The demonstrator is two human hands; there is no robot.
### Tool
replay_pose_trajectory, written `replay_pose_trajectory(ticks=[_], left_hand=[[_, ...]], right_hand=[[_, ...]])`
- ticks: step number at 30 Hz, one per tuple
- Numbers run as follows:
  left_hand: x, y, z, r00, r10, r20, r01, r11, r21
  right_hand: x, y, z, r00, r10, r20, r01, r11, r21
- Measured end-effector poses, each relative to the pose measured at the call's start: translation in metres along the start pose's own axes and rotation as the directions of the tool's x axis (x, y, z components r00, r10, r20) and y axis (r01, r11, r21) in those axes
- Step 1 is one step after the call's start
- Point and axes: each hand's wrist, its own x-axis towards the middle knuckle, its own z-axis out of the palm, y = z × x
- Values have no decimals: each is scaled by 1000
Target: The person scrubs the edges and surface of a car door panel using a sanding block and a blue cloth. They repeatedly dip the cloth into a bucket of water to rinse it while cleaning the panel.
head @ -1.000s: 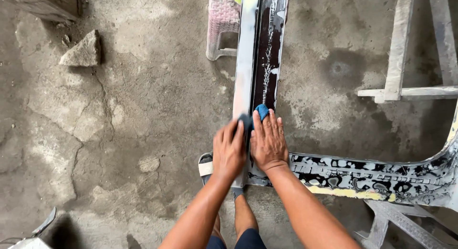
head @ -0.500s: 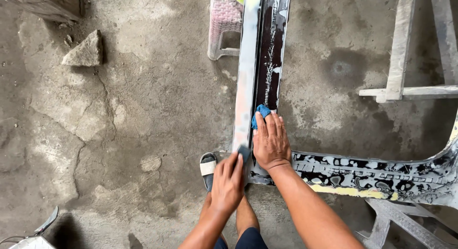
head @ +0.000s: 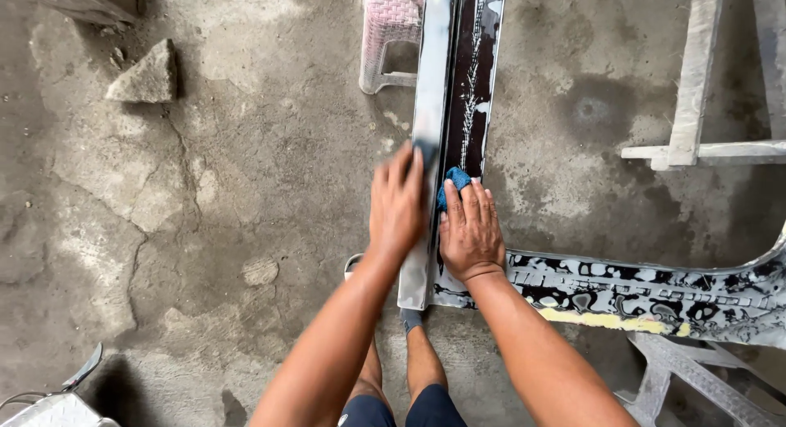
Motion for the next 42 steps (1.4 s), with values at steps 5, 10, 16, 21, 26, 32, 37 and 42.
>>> replay_pose_trajectory(ticks=[5, 10, 16, 21, 26, 32, 37, 42], left_hand=[[-161, 17, -30, 985, 3, 172, 3, 999, -39], [-151, 14, -14, 986, -48, 160, 56, 997, -45], [-15, 9, 6, 995, -98, -19, 96, 994, -55], [-102, 18, -16, 999, 1, 54, 2, 999, -52], [-210, 29, -29, 970, -85, 226, 100, 993, -56], [-113, 16, -6, 997, -33, 66, 38, 996, -76], [-56, 20, 0, 995, -92, -35, 90, 994, -64], [-158, 31, -20, 990, -52, 132, 61, 996, -66]], right_hand=[[-2, 3, 5, 1000, 2, -6, -2, 1000, 16], [-3, 1, 4, 1000, 7, 6, -7, 1000, 11], [0, 2, 0, 1000, 13, 16, -13, 1000, -9], [-1, 4, 7, 1000, -2, -19, 2, 1000, -1], [-1, 4, 5, 1000, -6, -11, 6, 1000, 9], [-1, 5, 8, 1000, -6, -13, 6, 1000, 6], [-2, 3, 5, 1000, -13, -28, 14, 1000, 15], [-1, 2, 6, 1000, 3, -25, -3, 1000, 7]])
